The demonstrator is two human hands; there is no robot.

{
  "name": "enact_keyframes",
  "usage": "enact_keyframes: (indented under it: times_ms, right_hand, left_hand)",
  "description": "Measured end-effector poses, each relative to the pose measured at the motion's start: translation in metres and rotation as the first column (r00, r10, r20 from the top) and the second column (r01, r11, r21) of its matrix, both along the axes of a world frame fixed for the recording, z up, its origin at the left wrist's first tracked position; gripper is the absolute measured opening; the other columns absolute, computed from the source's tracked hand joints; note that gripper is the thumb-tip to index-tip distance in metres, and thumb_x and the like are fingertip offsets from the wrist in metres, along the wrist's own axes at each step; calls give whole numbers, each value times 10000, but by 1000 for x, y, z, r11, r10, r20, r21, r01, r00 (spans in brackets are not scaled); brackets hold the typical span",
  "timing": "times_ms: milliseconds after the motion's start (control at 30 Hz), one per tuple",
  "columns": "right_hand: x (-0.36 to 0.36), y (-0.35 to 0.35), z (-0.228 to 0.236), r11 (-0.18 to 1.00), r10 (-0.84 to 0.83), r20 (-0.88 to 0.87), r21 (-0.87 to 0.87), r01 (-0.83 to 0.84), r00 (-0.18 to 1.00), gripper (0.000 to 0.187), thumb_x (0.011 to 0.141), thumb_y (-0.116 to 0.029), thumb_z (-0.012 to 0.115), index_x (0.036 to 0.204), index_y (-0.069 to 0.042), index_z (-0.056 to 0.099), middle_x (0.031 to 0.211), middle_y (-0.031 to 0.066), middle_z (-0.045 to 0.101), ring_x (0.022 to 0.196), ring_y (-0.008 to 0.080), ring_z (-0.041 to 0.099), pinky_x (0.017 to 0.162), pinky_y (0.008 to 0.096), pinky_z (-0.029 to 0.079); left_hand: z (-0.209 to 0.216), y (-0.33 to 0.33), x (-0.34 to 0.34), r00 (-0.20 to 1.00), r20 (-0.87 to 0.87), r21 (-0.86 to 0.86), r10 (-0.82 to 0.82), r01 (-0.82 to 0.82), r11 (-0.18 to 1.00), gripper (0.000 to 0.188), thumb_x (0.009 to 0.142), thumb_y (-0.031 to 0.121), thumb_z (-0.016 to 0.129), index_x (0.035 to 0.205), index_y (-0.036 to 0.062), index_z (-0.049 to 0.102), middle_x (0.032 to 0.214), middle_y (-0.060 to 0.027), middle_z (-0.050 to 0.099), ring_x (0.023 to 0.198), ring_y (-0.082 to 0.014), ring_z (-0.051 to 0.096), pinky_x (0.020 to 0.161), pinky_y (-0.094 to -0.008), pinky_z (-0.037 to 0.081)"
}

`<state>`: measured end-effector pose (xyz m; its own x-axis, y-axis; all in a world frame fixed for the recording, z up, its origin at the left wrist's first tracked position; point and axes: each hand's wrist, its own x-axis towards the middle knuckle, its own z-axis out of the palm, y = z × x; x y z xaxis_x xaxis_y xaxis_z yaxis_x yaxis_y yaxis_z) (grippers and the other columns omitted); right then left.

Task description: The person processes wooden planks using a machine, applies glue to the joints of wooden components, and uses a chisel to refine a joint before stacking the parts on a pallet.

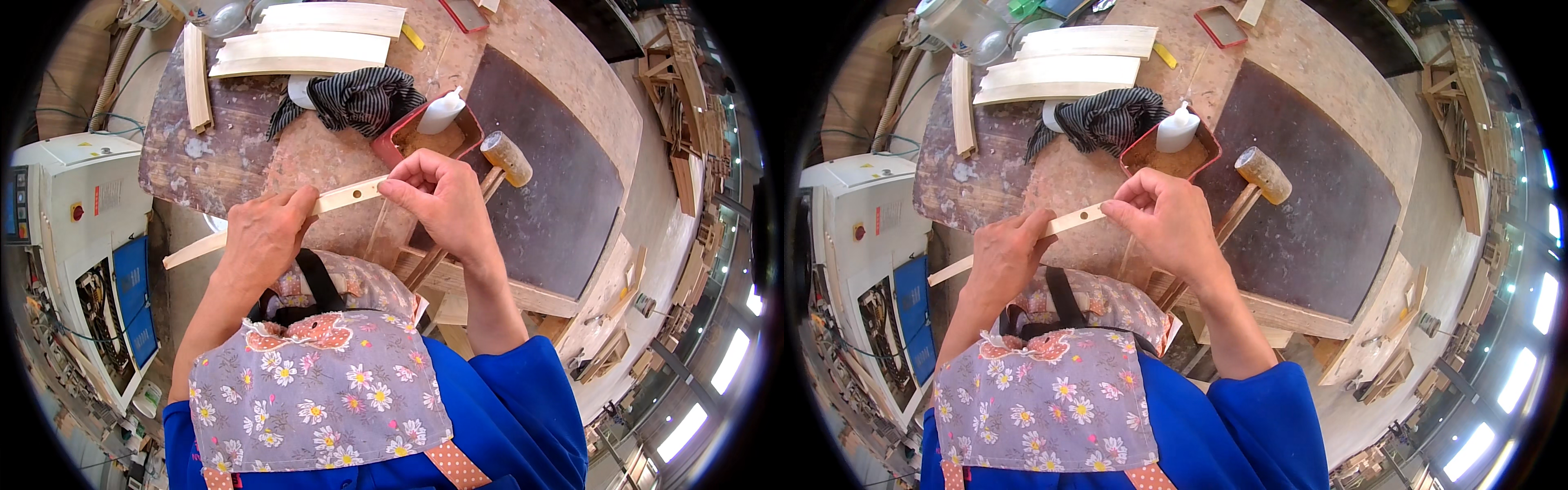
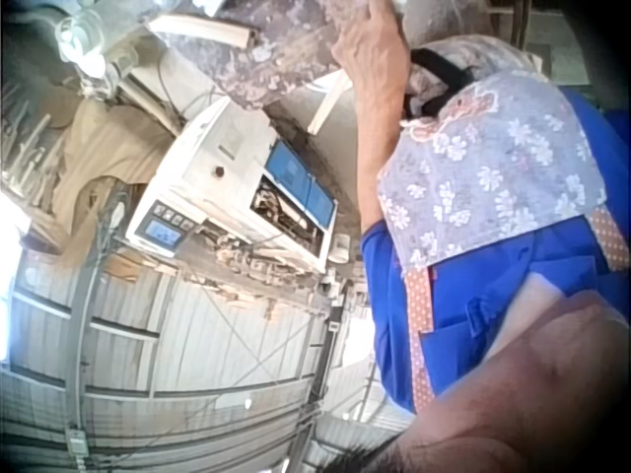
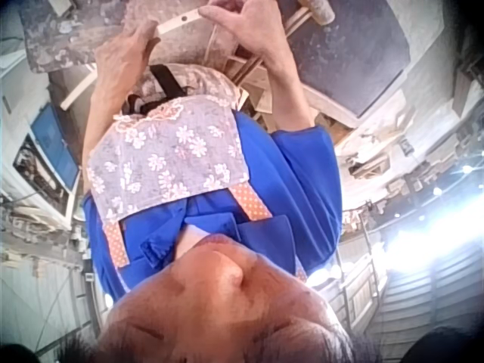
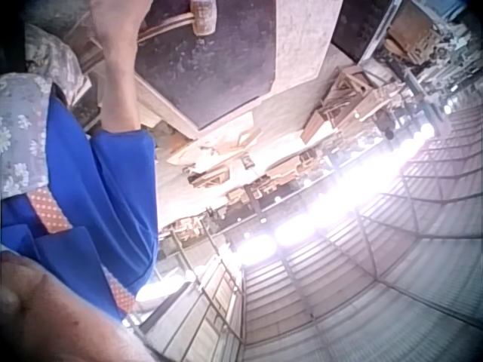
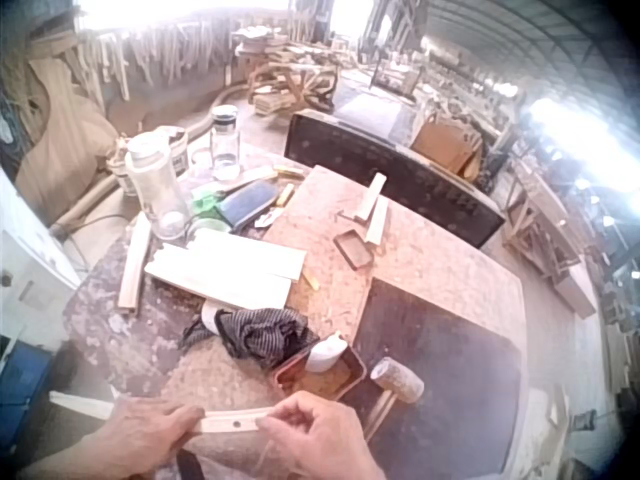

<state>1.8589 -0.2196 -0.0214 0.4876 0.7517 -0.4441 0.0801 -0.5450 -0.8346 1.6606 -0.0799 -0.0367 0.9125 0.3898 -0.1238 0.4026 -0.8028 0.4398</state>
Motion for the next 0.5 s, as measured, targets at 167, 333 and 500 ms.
enact_keyframes:
  times_ms: [167, 333, 500]
  right_hand:
    - [2, -1, -7, 998, -28, -61, 45, 31, 998, 222, 842, -230, 753, 882, -18, 703, 756, 73, 707, 692, 133, 656, 647, 279, 493]
    - [0, 2, -3, 1000, 26, 16, -2, -26, 1000, 245, 841, -256, 761, 879, -22, 697, 754, 82, 703, 694, 145, 659, 653, 290, 497]
    - [1, 3, -1, 1000, 19, 18, -23, -19, 1000, 235, 833, -249, 761, 872, -28, 692, 759, 82, 706, 702, 157, 668, 661, 301, 504]
  left_hand:
    - [-1, 0, -1, 1000, 2, -1, -4, 4, 1000, 225, 806, 116, 724, 987, 112, 589, 769, -81, 631, 701, -301, 644, 594, -426, 476]
    - [-1, 1, -1, 1000, -6, -6, -2, 2, 1000, 224, 806, 108, 723, 983, 110, 586, 767, -82, 628, 698, -302, 641, 594, -428, 474]
    - [1, 1, 0, 1000, 1, -7, -5, 5, 1000, 225, 803, 98, 723, 980, 107, 585, 765, -82, 632, 701, -299, 645, 598, -425, 477]
